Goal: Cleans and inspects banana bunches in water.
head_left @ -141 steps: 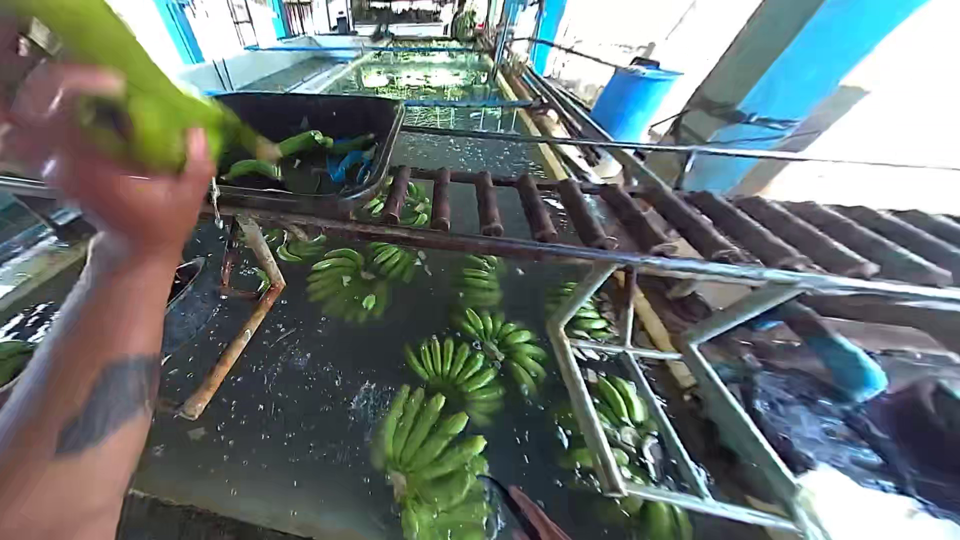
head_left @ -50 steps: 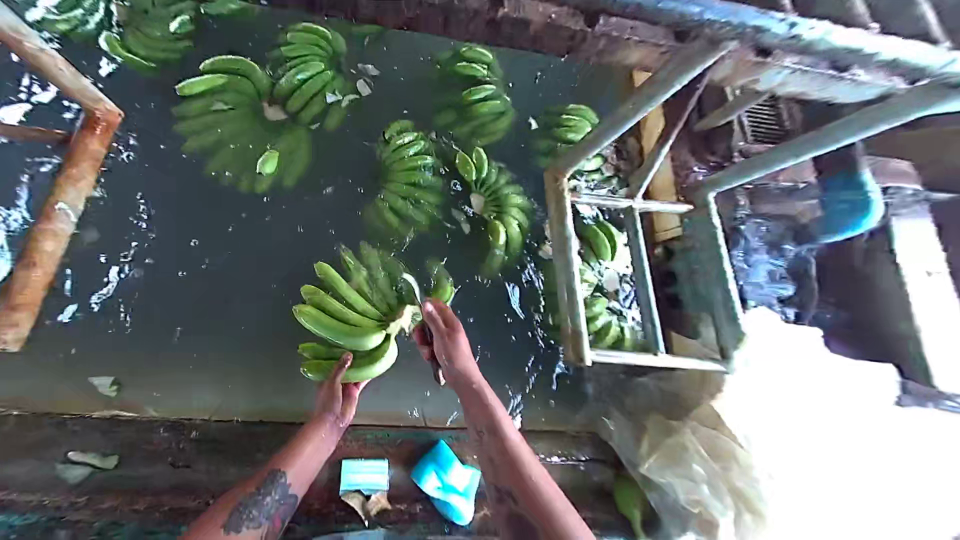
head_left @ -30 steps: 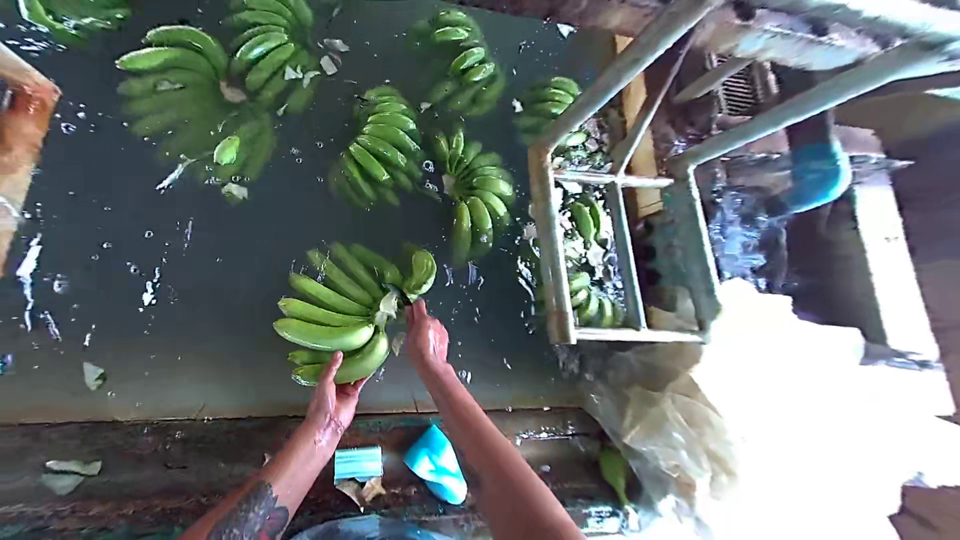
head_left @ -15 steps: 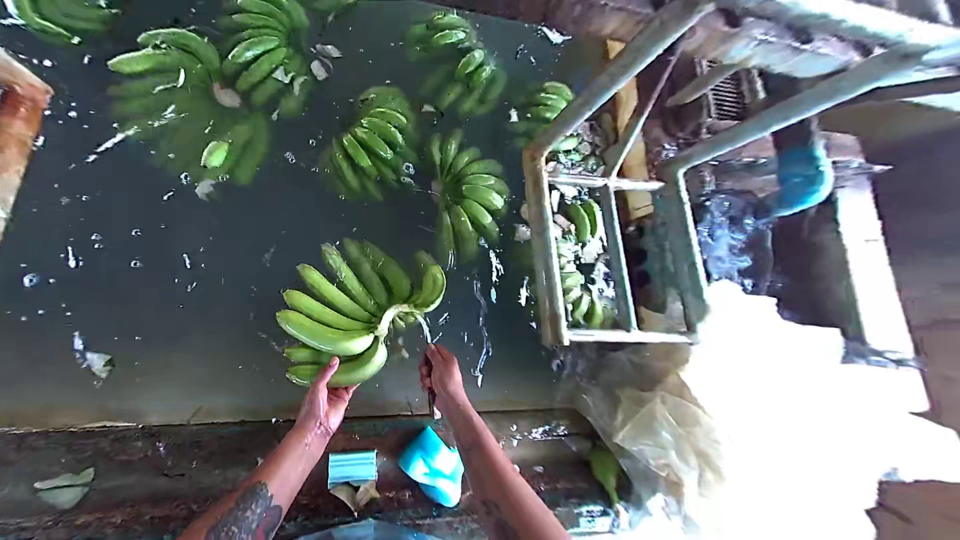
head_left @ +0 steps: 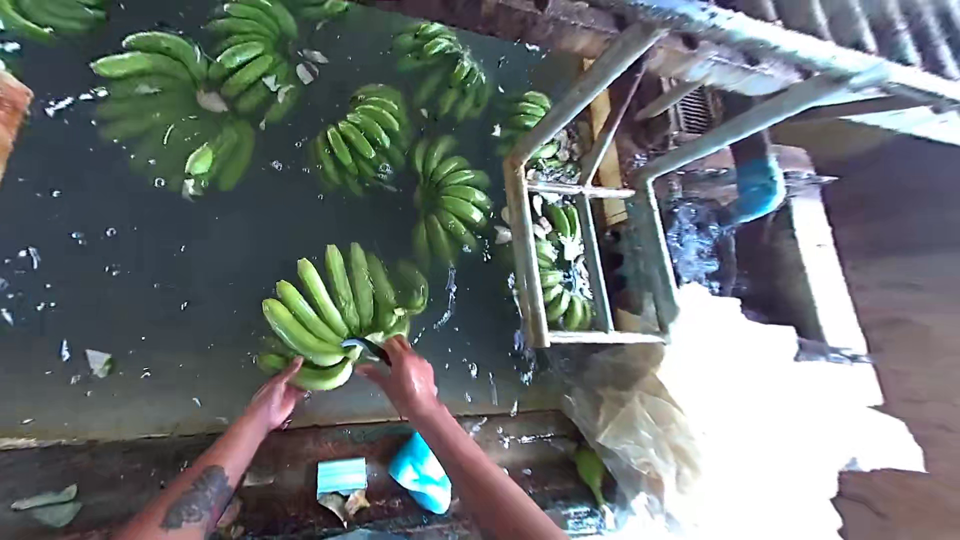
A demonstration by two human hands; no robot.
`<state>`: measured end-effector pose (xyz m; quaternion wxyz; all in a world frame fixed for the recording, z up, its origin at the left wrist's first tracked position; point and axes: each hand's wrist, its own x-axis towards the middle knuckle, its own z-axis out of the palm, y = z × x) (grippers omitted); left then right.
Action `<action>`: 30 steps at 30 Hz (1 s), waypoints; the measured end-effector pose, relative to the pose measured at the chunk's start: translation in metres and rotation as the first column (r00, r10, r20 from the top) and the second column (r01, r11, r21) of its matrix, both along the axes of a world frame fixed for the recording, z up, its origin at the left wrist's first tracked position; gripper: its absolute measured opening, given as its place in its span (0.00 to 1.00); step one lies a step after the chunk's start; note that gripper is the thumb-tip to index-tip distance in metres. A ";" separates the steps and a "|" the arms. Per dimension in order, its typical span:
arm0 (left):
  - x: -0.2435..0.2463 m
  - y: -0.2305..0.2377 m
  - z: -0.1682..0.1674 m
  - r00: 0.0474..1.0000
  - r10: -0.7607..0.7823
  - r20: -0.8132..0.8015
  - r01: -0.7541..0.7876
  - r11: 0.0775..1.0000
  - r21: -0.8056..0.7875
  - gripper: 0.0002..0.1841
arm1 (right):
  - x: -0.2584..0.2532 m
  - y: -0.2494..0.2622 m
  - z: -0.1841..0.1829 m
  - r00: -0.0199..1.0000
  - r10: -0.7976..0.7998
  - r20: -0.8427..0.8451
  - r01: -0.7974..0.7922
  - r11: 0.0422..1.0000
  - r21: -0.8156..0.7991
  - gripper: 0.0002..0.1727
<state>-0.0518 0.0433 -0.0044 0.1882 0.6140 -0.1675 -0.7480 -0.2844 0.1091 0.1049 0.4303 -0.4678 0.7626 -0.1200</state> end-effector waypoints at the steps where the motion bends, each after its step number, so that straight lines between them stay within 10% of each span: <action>1: 0.012 -0.014 -0.002 0.997 -0.060 0.041 0.059 0.998 0.033 0.25 | 0.003 -0.006 -0.022 0.992 0.099 -0.078 -0.104 0.993 -0.057 0.29; 5: 0.031 -0.075 0.035 0.938 -0.268 0.218 0.253 0.963 0.098 0.31 | 0.021 -0.032 -0.071 0.938 0.342 -0.059 -0.345 0.936 -0.072 0.30; 10: 0.007 -0.128 0.114 0.899 -0.384 0.209 0.422 0.887 -0.188 0.35 | -0.026 -0.061 -0.083 0.830 -0.012 0.558 0.062 0.996 -0.070 0.24; 15: -0.030 -0.134 0.043 0.900 -0.187 0.393 0.365 0.816 -0.448 0.27 | -0.050 -0.066 -0.146 0.645 -0.388 0.658 0.297 0.921 0.252 0.22; 24: -0.044 -0.107 -0.051 0.395 -0.614 0.683 0.784 0.613 0.097 0.26 | -0.025 -0.062 -0.143 0.818 -0.381 0.431 0.281 0.919 0.278 0.31; 30: -0.057 -0.031 0.044 0.944 -0.292 0.154 0.329 0.870 -0.367 0.23 | -0.024 -0.025 -0.018 0.681 -0.358 0.639 0.533 0.840 -0.098 0.26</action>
